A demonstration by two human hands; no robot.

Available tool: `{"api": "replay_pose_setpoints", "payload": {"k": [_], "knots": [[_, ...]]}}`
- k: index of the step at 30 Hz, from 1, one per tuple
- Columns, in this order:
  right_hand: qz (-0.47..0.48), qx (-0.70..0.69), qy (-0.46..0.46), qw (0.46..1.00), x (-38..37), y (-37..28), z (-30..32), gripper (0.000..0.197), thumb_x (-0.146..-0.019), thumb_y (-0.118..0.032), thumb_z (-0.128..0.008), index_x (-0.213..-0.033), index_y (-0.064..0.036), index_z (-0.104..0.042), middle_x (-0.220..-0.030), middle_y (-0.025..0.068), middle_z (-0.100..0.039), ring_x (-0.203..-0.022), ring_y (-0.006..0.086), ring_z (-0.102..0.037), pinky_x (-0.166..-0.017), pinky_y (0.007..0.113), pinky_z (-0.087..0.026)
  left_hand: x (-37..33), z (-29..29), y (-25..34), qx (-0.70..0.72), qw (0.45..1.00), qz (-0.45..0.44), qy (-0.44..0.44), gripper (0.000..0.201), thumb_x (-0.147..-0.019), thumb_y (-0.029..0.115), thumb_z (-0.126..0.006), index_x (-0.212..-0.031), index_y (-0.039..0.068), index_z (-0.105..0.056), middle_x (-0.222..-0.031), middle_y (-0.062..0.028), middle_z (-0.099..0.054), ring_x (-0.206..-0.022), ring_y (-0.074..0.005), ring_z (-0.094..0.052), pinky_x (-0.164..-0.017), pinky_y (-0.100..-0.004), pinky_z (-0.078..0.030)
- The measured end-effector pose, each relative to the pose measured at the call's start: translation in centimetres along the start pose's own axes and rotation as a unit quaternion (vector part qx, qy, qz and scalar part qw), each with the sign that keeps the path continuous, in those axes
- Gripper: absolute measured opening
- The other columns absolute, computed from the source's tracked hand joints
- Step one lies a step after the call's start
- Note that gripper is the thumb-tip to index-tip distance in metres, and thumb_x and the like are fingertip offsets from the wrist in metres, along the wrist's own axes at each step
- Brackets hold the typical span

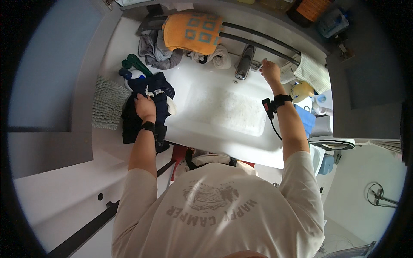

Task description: Washing clothes by hand in a bathroom sink using liquid detergent.

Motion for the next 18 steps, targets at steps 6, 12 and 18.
{"api": "replay_pose_setpoints", "payload": {"k": [6, 12, 18], "knots": [[-0.110, -0.054, -0.052, 0.991, 0.5, 0.0, 0.6, 0.048, -0.089, -0.034, -0.031, -0.073, 0.0001, -0.060, -0.066, 0.0132, -0.061, -0.068, 0.0323, -0.059, -0.068, 0.041, -0.044, 0.4, 0.0, 0.1, 0.005, 0.999, 0.030, 0.011, 0.030, -0.079, 0.022, -0.056, -0.096, 0.000, -0.047, -0.094, -0.0215, -0.055, -0.086, -0.0348, -0.056, -0.073, -0.0396, -0.047], [-0.084, -0.005, -0.045, 0.995, 0.7, -1.1, 1.1, 0.049, -0.088, -0.032, -0.029, -0.066, -0.0014, -0.060, -0.059, 0.0079, -0.062, -0.055, 0.0195, -0.060, -0.062, 0.034, -0.047, 0.8, 0.2, 0.0, 0.000, 0.998, 0.044, 0.037, 0.029, -0.078, 0.022, -0.056, -0.095, 0.000, -0.047, -0.093, -0.0205, -0.055, -0.085, -0.0349, -0.056, -0.073, -0.0401, -0.047], [-0.089, 0.005, -0.074, 0.993, 0.3, -0.3, 0.9, 0.051, -0.090, -0.034, -0.027, -0.067, -0.0026, -0.060, -0.060, 0.0114, -0.060, -0.062, 0.0303, -0.059, -0.067, 0.040, -0.045, 0.7, 0.3, 0.1, 0.006, 0.998, 0.047, 0.029, 0.028, -0.077, 0.023, -0.057, -0.092, 0.001, -0.048, -0.091, -0.0194, -0.055, -0.084, -0.0348, -0.056, -0.074, -0.0402, -0.047]]}}
Point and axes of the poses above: each hand's wrist, its own x-axis away from the middle knuckle, its own z-axis out of the back of the hand, y = z × x, the point moved 4 cm from there along -x, towards the middle knuckle
